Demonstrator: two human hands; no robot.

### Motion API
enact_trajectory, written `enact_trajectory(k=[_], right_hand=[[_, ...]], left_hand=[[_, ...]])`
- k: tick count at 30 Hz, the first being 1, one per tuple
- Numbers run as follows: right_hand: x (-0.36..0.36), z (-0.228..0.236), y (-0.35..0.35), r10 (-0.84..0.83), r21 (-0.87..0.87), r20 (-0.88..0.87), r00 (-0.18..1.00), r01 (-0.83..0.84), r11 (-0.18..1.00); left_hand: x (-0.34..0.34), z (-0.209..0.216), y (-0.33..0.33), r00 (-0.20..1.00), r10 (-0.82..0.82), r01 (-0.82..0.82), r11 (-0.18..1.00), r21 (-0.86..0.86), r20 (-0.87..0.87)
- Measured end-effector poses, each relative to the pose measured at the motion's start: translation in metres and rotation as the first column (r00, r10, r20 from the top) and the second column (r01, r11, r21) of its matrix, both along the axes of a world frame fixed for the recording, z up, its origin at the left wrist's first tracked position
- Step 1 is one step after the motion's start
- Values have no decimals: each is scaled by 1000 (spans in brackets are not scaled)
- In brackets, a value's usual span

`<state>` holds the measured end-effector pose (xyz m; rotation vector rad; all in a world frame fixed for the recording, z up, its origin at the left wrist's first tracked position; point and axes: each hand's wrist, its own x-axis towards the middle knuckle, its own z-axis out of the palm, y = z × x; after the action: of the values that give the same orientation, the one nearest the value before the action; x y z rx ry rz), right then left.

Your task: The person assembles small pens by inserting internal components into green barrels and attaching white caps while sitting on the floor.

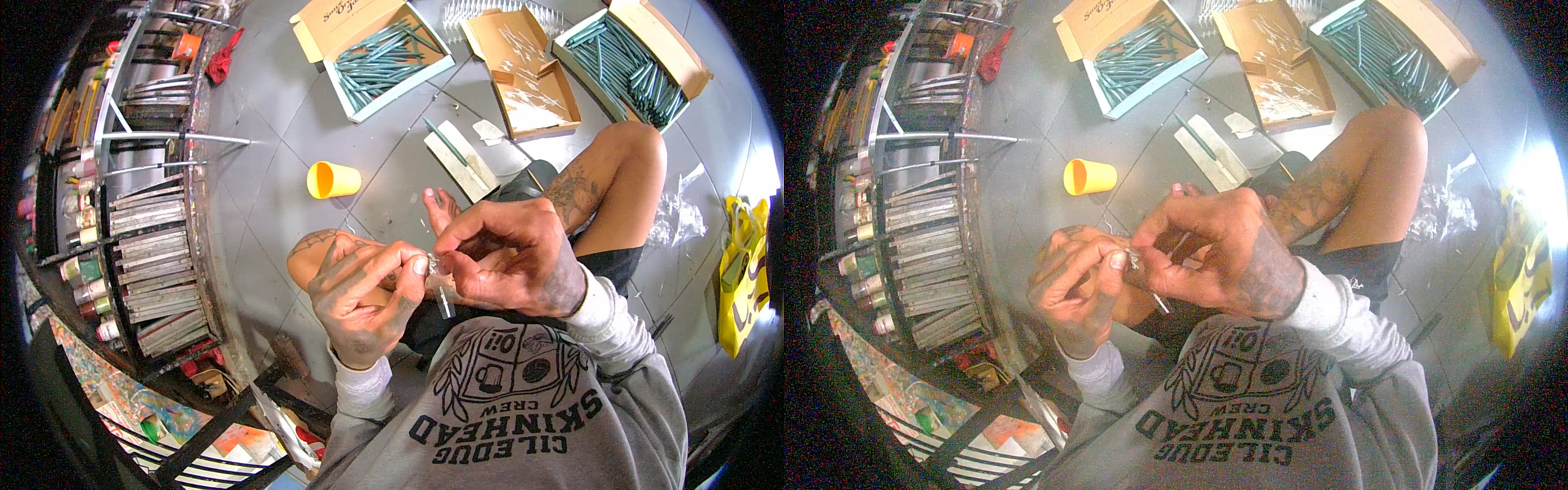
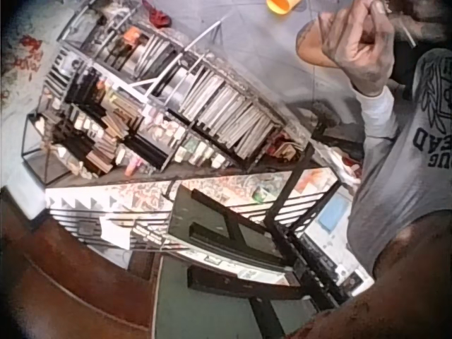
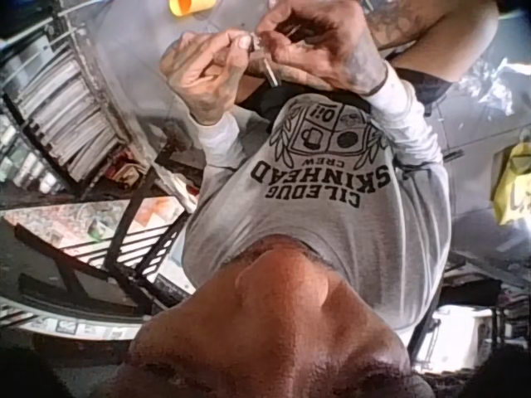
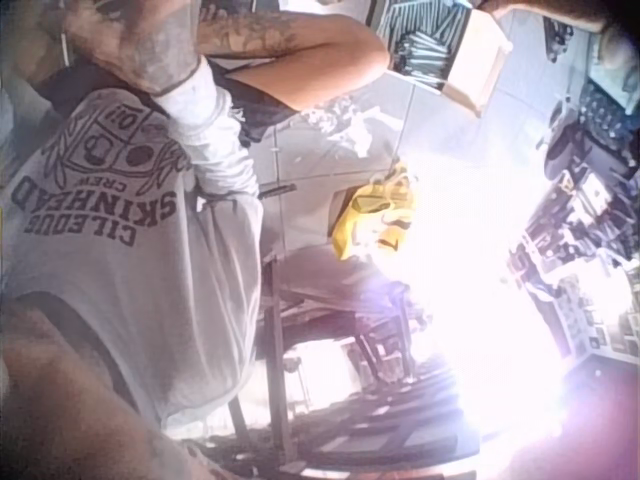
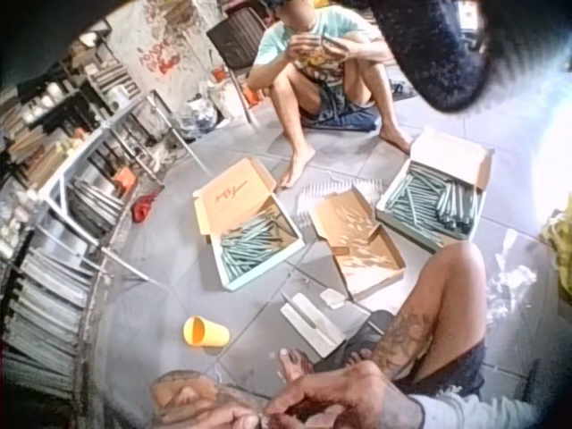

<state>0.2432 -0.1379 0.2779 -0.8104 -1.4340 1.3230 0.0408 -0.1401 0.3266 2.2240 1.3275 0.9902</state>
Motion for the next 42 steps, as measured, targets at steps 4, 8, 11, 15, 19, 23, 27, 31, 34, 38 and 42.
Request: enact_trajectory(k=[4,8,11,15,19,23,27,31,34,38,42], right_hand=[[23,-26,21,-162,81,295,942,144,986],[100,-139,71,-306,229,740,600,203,952],[94,-130,71,-140,-19,612,779,192,981],[44,-57,31,120,10,345,931,-131,991],[13,-23,6,178,-100,230,957,-159,982],[0,-25,4,28,138,165,986,-52,989],[-3,-27,3,-15,182,160,987,-15,983],[-5,-28,4,-28,245,150,988,-10,969],[-6,-28,4,-44,285,148,988,0,958],[-6,-21,2,0,221,136,991,-31,975],[-9,-18,0,-78,284,158,984,31,958]], left_hand=[[-9,-10,-4,991,32,-16,991,-131,126],[-7,-40,-21,583,295,359,743,-565,757],[-2,-58,-35,616,339,239,779,-579,711],[2,-57,-38,787,393,-14,782,-623,475],[4,-46,-35,848,339,-74,836,-543,408],[4,-39,-35,899,306,-134,873,-469,314],[0,-41,-35,949,227,-145,930,-337,219],[1,-37,-35,963,206,-151,946,-288,174],[0,-35,-34,977,174,-145,966,-213,124],[1,-18,-27,997,75,-78,992,-103,-31],[6,-12,-21,991,-9,15,999,43,-133]])
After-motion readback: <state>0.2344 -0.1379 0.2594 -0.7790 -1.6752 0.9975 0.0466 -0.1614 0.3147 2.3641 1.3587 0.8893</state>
